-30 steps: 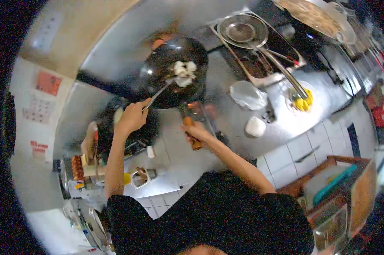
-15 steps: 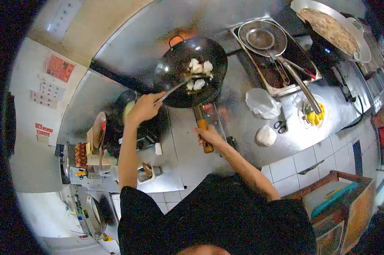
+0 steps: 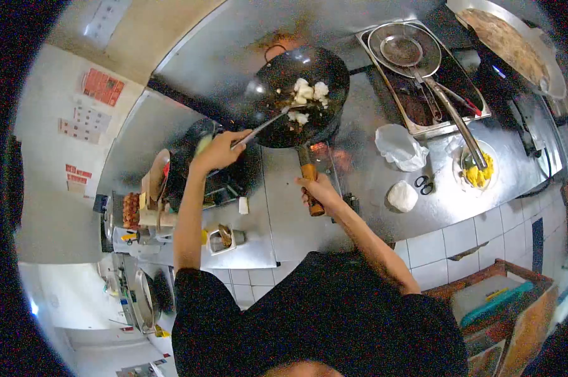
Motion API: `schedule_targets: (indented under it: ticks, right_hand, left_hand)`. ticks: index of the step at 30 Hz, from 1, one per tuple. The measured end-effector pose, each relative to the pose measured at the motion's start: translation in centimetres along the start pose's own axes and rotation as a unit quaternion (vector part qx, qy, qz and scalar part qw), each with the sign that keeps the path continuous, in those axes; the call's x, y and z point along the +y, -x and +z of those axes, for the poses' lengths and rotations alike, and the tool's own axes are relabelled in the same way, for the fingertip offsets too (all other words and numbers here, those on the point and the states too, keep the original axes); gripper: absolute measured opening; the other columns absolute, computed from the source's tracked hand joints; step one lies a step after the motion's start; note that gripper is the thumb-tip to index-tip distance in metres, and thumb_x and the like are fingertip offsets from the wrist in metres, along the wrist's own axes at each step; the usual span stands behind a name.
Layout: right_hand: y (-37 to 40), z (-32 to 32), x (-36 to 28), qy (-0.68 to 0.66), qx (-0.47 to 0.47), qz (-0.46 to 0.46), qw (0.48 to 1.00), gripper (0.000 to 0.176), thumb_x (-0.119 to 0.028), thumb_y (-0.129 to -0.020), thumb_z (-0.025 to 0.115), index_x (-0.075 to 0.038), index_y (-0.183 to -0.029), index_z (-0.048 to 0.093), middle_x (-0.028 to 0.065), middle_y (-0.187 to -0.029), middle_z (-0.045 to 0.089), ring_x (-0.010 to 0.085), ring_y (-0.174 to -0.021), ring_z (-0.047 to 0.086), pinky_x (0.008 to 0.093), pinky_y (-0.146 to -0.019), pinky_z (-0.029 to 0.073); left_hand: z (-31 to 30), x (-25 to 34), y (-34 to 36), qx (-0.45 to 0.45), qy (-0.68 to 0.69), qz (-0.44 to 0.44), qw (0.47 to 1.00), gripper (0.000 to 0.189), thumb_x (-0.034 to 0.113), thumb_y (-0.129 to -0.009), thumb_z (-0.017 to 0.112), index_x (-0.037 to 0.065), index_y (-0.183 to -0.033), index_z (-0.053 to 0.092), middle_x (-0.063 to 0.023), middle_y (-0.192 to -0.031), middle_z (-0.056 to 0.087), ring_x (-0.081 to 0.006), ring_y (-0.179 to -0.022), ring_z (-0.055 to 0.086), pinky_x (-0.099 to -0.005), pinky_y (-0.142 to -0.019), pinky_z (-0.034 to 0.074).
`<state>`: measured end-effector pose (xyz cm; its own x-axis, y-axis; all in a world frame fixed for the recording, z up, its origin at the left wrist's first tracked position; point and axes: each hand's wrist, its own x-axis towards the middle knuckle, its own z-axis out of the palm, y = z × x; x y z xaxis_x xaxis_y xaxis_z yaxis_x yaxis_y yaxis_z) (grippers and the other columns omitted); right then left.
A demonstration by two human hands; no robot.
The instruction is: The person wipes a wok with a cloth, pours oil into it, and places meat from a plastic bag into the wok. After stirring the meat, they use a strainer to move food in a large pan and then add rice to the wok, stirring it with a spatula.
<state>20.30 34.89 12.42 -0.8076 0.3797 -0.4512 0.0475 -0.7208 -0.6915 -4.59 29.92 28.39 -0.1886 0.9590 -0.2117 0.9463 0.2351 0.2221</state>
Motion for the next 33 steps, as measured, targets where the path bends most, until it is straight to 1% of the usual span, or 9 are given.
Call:
schedule_targets:
  ticks: [6, 8, 9, 10, 13, 16, 22, 32, 33]
  right_hand:
    - [-2.7, -0.3, 2.0, 0.034, 0.006, -0.044, 0.998, 0.021, -0.018, -0.084, 0.063, -0.005, -0.084, 0.047, 0.0029, -0.065, 0.05, 0.012, -0.048, 0.052, 0.0294, -0.041, 0.044]
    - [-1.2, 0.7, 0.9, 0.006, 0.024, -0.024, 0.999, 0.021, -0.018, -0.085, 0.062, -0.006, -0.089, 0.045, 0.0015, -0.06, 0.047, 0.0103, -0.045, 0.046, 0.026, -0.041, 0.041]
    - [-1.5, 0.8, 0.6, 0.01, 0.025, -0.029, 0.999, 0.021, -0.018, -0.085, 0.062, -0.006, -0.089, 0.045, 0.0015, -0.06, 0.047, 0.0103, -0.045, 0.046, 0.026, -0.041, 0.041]
    - [-1.9, 0.8, 0.9, 0.01, 0.02, -0.044, 0.999, 0.021, -0.018, -0.085, 0.062, -0.007, -0.087, 0.045, 0.0012, -0.059, 0.047, 0.0102, -0.045, 0.046, 0.0264, -0.04, 0.041]
    - [-2.4, 0.5, 2.4, 0.014, 0.008, -0.044, 0.999, 0.02, -0.018, -0.085, 0.063, -0.007, -0.086, 0.045, 0.0007, -0.059, 0.047, 0.0102, -0.045, 0.047, 0.0269, -0.04, 0.042]
    - [-2.0, 0.2, 1.6, 0.009, 0.02, -0.048, 0.999, 0.02, -0.018, -0.084, 0.063, -0.008, -0.083, 0.046, 0.0005, -0.061, 0.048, 0.0102, -0.046, 0.048, 0.027, -0.042, 0.043]
    - [-2.3, 0.2, 1.9, 0.005, 0.008, -0.04, 0.999, 0.023, -0.019, -0.082, 0.066, -0.007, -0.081, 0.046, 0.0, -0.065, 0.047, 0.0092, -0.048, 0.049, 0.0264, -0.042, 0.043]
    - [-3.9, 0.3, 3.4, 0.05, 0.022, -0.047, 0.997, 0.022, -0.021, -0.084, 0.063, -0.007, -0.08, 0.046, 0.0013, -0.061, 0.048, 0.01, -0.046, 0.047, 0.0271, -0.041, 0.043]
    - [-2.8, 1.1, 2.4, 0.051, 0.055, -0.029, 0.997, 0.021, -0.02, -0.085, 0.062, -0.007, -0.08, 0.046, 0.002, -0.062, 0.049, 0.0107, -0.046, 0.048, 0.0276, -0.042, 0.043]
  left_hand:
    - [-2.8, 4.0, 2.4, -0.022, 0.21, -0.183, 0.96, 0.044, 0.017, -0.09, 0.052, 0.013, -0.134, 0.047, -0.0001, -0.065, 0.052, -0.0066, -0.045, 0.042, -0.0262, -0.036, 0.035]
    - [-0.8, 3.0, 0.8, 0.04, 0.157, -0.121, 0.979, 0.042, 0.017, -0.09, 0.05, 0.008, -0.131, 0.048, -0.0147, -0.08, 0.064, -0.0213, -0.051, 0.055, -0.0344, -0.052, 0.046]
    - [2.5, -0.3, -1.3, 0.162, 0.003, 0.039, 0.986, 0.043, 0.017, -0.089, 0.048, 0.01, -0.131, 0.048, -0.0207, -0.08, 0.063, -0.0326, -0.064, 0.061, -0.0407, -0.061, 0.05]
    - [3.3, 1.2, -2.2, 0.134, -0.053, -0.027, 0.989, 0.045, 0.017, -0.086, 0.048, 0.013, -0.131, 0.048, -0.0246, -0.088, 0.063, -0.0407, -0.082, 0.061, -0.0458, -0.076, 0.049]
    - [4.2, 4.2, -3.4, 0.07, -0.038, -0.109, 0.991, 0.044, 0.016, -0.084, 0.05, 0.015, -0.128, 0.052, -0.0252, -0.089, 0.063, -0.0422, -0.085, 0.061, -0.0463, -0.081, 0.048]
    - [0.4, 6.2, -1.5, 0.072, -0.075, -0.02, 0.994, 0.042, 0.014, -0.085, 0.049, 0.014, -0.127, 0.055, -0.0256, -0.088, 0.064, -0.0403, -0.084, 0.062, -0.0472, -0.08, 0.049]
    - [3.9, 7.1, 0.0, 0.059, -0.091, -0.122, 0.986, 0.04, 0.017, -0.085, 0.051, 0.014, -0.125, 0.055, -0.0234, -0.098, 0.062, -0.0415, -0.091, 0.059, -0.0473, -0.085, 0.046]
    - [6.7, 4.5, 2.9, 0.115, 0.047, -0.077, 0.989, 0.038, 0.014, -0.086, 0.05, 0.007, -0.123, 0.055, -0.0258, -0.09, 0.062, -0.044, -0.086, 0.059, -0.0483, -0.082, 0.045]
    - [6.8, 2.7, 2.6, 0.16, 0.035, -0.012, 0.986, 0.037, 0.017, -0.088, 0.05, 0.007, -0.123, 0.055, -0.0215, -0.089, 0.065, -0.034, -0.069, 0.063, -0.0426, -0.067, 0.05]
